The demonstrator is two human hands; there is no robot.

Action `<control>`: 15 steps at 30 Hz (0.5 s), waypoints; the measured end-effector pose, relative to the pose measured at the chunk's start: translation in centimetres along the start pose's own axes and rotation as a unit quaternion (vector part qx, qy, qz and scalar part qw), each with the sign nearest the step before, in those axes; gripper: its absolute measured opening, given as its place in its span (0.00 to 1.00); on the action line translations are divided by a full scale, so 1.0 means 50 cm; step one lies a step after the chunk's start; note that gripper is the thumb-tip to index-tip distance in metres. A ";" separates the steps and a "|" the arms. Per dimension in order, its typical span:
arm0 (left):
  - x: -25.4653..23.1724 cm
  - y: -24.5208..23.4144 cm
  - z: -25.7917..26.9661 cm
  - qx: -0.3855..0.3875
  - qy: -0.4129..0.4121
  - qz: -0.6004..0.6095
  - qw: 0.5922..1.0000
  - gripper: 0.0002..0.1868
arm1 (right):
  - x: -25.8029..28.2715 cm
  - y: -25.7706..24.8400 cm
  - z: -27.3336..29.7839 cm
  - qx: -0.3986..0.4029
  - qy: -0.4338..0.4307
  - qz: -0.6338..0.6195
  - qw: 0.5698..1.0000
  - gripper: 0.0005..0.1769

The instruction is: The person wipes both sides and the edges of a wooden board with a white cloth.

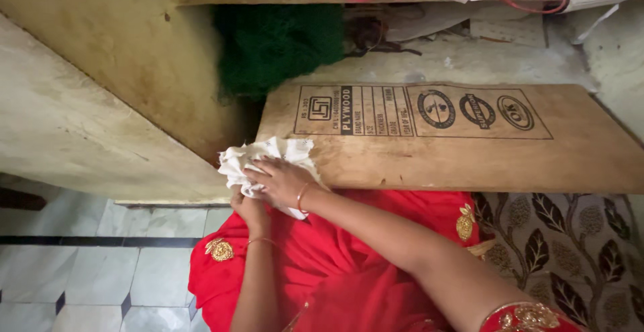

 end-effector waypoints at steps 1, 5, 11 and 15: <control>0.003 -0.001 0.001 -0.006 -0.023 0.016 1.000 0.07 | 0.000 -0.009 0.008 -0.003 0.008 -0.016 1.000 0.33; -0.003 0.008 0.008 -0.015 -0.031 0.010 0.999 0.17 | -0.012 -0.063 0.053 0.003 0.014 -0.033 0.999 0.29; -0.037 0.029 0.012 -0.014 -0.005 0.000 1.000 0.24 | -0.071 -0.171 0.149 0.100 0.059 -0.114 0.987 0.28; -0.100 0.057 0.037 -0.016 0.078 -0.065 0.995 0.31 | -0.117 -0.258 0.230 0.159 0.101 -0.110 0.976 0.27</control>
Point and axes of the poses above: each hand's wrist, its own z-axis away from the middle knuckle, its own y-axis out of the palm, x = y × z, the point moved 5 cm from there along -z, towards the middle knuckle, and after that the axes turned 6 degrees about -x, right-handed, at the moved point
